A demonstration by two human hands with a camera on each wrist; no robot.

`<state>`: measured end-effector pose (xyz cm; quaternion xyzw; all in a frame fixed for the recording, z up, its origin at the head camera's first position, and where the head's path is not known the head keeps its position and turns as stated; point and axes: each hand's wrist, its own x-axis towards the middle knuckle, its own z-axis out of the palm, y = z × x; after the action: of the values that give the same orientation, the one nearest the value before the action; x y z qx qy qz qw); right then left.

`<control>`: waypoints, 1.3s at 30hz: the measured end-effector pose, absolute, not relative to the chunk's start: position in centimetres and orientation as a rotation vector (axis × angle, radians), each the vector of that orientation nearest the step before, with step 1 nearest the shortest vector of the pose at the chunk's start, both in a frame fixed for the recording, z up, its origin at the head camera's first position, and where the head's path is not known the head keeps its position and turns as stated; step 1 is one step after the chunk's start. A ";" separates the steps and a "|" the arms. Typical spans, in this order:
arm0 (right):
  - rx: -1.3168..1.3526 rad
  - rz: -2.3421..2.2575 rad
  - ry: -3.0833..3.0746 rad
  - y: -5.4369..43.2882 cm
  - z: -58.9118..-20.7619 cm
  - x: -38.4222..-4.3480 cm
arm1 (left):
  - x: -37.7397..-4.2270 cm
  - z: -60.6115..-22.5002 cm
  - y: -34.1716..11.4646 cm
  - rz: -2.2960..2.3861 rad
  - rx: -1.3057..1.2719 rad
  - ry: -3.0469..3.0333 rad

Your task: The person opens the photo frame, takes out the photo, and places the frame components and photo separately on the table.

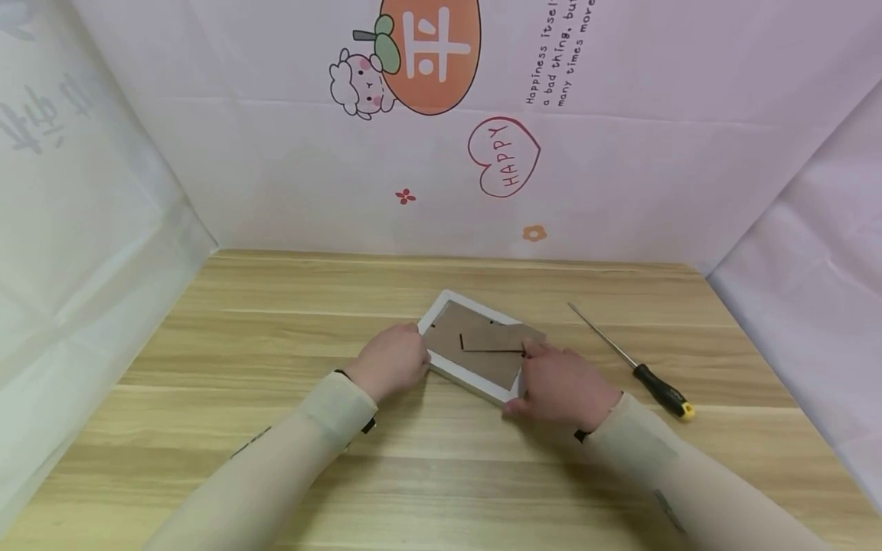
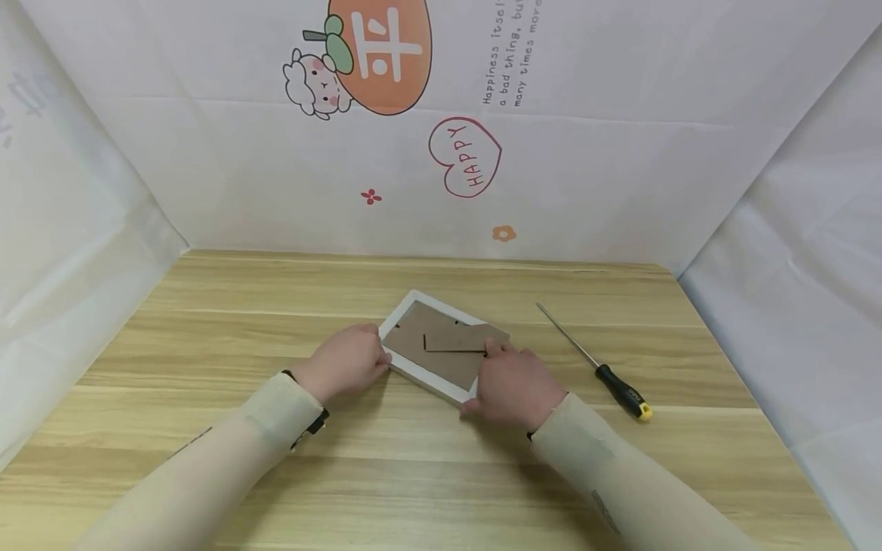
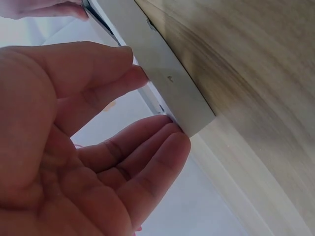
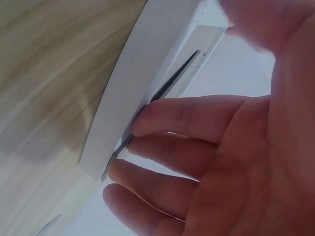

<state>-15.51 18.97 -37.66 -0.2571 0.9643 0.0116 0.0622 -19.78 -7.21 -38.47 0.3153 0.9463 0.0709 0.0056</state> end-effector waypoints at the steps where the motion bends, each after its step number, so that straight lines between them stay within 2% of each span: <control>1: -0.766 0.029 2.908 19.0 -37.7 -15.7 | -19.7 -38.4 -7.2 0.216 0.998 2.960; 9: -0.669 -0.007 2.853 19.3 -37.7 -16.9 | -19.2 -38.2 -7.2 0.181 1.008 2.912; 26: -0.750 -0.048 2.816 20.2 -37.6 -18.2 | -17.8 -37.5 -6.8 0.308 0.998 2.755; 31: -0.758 -0.044 2.804 20.5 -37.7 -18.5 | -20.0 -37.2 -7.6 0.488 0.805 2.711; 39: -0.761 -0.045 2.793 20.5 -37.7 -18.5 | -23.1 -38.5 -8.9 1.082 0.172 2.447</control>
<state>-18.52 20.51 -37.68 -0.2608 0.9574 -0.0153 0.1230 -23.14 -8.89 -38.55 0.0623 0.8887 0.3929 0.2280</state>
